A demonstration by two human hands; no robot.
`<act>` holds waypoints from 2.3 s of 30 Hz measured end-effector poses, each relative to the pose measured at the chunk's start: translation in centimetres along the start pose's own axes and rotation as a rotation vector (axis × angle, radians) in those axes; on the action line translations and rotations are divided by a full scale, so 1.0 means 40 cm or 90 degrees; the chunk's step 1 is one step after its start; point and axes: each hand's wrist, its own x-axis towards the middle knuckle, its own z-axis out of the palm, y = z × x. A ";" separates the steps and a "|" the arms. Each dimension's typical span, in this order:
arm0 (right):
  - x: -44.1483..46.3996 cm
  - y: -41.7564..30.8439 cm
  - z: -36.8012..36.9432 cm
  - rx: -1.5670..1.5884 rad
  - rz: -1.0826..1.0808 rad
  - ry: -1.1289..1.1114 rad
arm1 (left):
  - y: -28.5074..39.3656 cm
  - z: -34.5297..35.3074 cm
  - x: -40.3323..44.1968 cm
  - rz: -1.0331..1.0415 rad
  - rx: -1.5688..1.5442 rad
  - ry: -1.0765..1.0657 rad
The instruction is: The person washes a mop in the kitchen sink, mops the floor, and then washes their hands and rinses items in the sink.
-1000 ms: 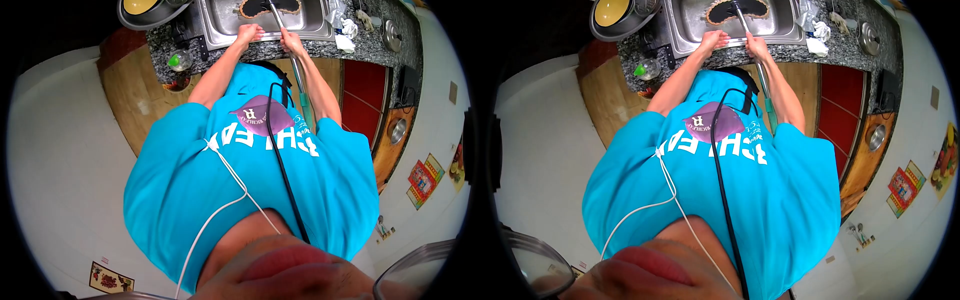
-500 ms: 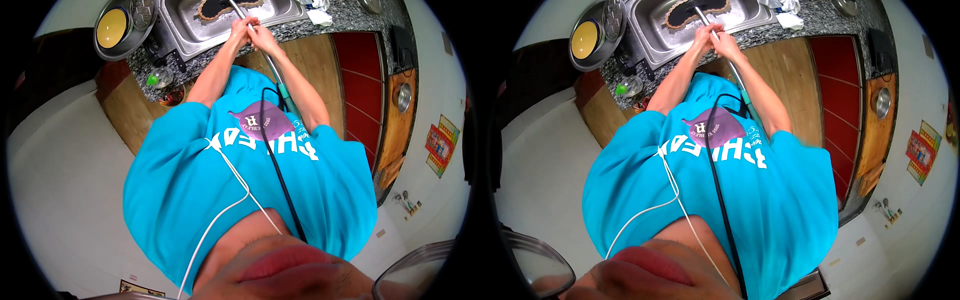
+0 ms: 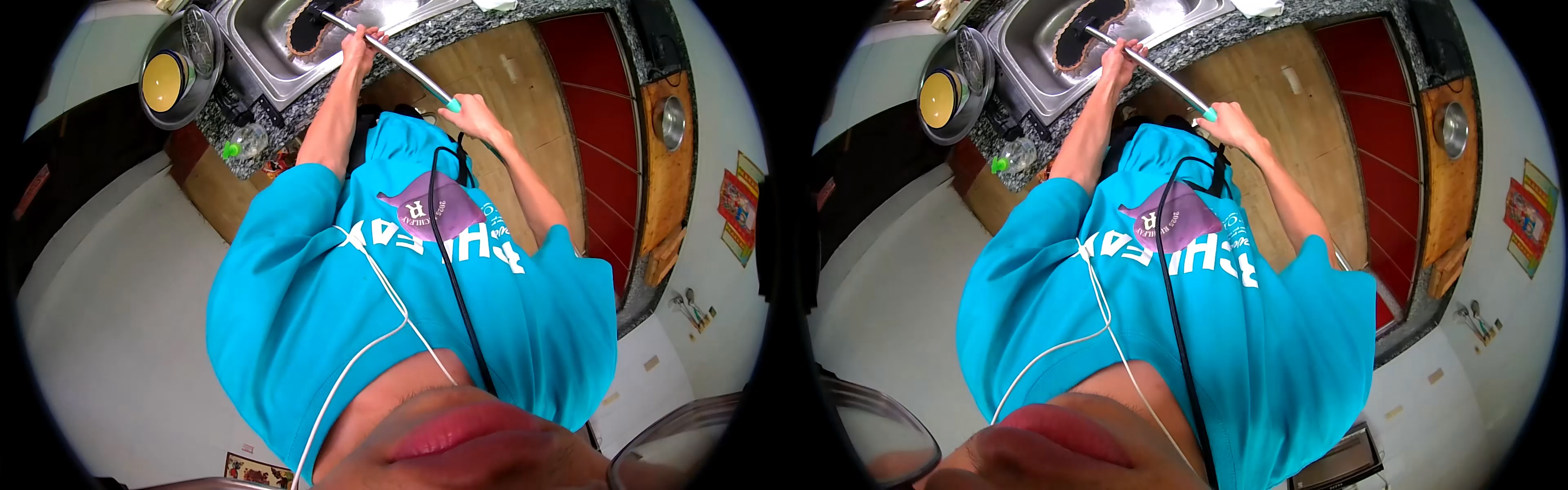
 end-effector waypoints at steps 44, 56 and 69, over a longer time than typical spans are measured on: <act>-0.169 -0.161 0.378 0.331 0.032 0.248 | 0.042 -0.006 -0.344 -0.140 0.250 -0.331; -0.284 -0.108 0.472 0.424 0.042 0.415 | -0.015 0.074 -0.465 -0.116 0.378 -0.482; -0.578 0.031 0.702 0.691 0.160 0.575 | -0.324 0.082 -0.741 -0.304 0.561 -0.690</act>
